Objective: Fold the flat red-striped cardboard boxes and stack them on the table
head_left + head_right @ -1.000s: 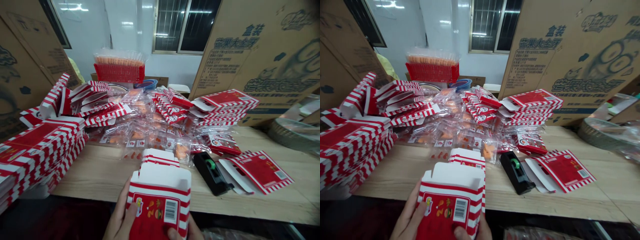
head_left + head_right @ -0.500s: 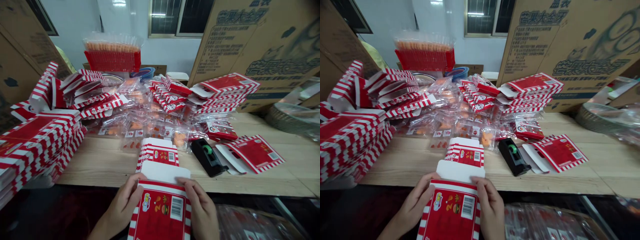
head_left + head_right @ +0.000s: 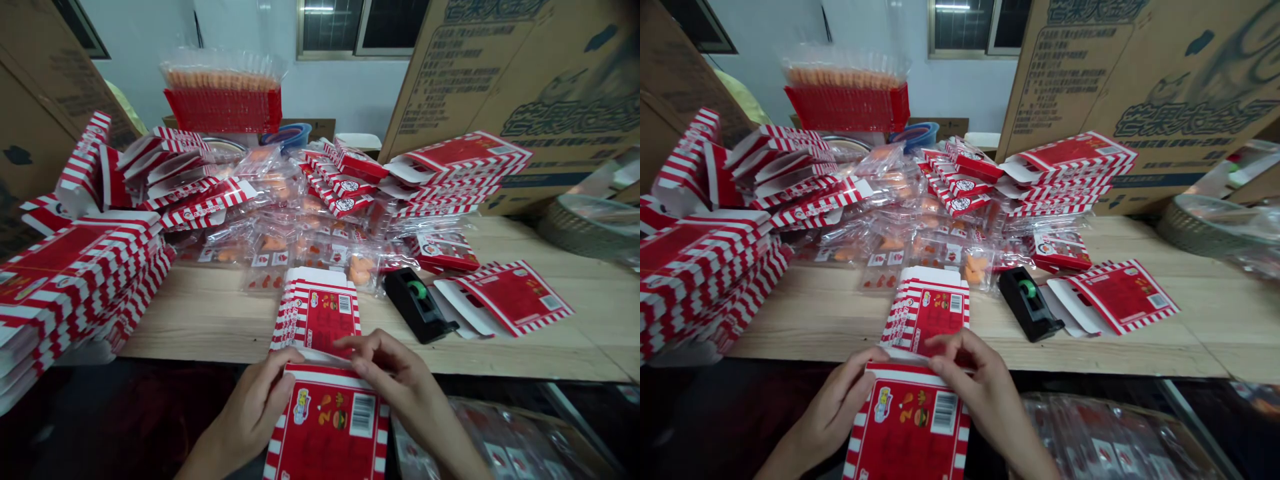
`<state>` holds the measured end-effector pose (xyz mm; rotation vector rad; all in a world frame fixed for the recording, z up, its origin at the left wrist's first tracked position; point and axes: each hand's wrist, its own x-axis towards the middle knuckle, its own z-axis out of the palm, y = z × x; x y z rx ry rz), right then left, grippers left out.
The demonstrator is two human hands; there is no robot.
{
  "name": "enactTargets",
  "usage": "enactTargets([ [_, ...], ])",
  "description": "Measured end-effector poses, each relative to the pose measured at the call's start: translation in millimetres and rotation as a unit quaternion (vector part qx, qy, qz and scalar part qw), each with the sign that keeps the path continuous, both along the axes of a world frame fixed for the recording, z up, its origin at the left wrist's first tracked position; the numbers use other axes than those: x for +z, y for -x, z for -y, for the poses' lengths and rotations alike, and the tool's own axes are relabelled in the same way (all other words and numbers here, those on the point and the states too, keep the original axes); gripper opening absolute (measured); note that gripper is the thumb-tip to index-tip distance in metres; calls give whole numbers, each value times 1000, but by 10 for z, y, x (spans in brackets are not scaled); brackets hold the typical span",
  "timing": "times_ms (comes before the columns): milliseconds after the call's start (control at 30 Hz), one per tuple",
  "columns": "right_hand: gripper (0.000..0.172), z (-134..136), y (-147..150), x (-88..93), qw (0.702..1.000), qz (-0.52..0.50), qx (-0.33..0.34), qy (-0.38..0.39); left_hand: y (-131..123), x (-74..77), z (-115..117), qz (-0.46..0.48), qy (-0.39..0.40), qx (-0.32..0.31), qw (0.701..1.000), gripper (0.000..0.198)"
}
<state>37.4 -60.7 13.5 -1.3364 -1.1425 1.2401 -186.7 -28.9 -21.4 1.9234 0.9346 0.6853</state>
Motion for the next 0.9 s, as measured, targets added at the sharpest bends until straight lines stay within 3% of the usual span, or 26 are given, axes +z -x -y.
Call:
enactTargets([
  [100,14,-98,-58,102,996,79,33,10,-8,-25,49,-15,-71,8,997,30],
  [200,15,-134,-126,189,990,122,66,7,-5,-93,91,-10,-87,22,996,38],
  [300,12,-124,-158,250,988,99,112,33,5,-130,102,12,-56,4,998,32],
  [400,22,-122,-144,262,984,72,145,73,0,-122,115,36,-14,-9,999,27],
  [500,14,-136,-102,219,982,79,146,92,-31,-102,146,83,19,14,996,28],
  [600,10,-133,-49,163,987,108,100,58,-56,-74,151,116,45,5,992,48],
  [700,11,-94,-20,153,988,102,107,32,-32,-46,109,92,66,-32,993,62],
  [900,22,-4,-102,274,974,104,197,-42,98,-72,109,5,-29,-6,1000,47],
])
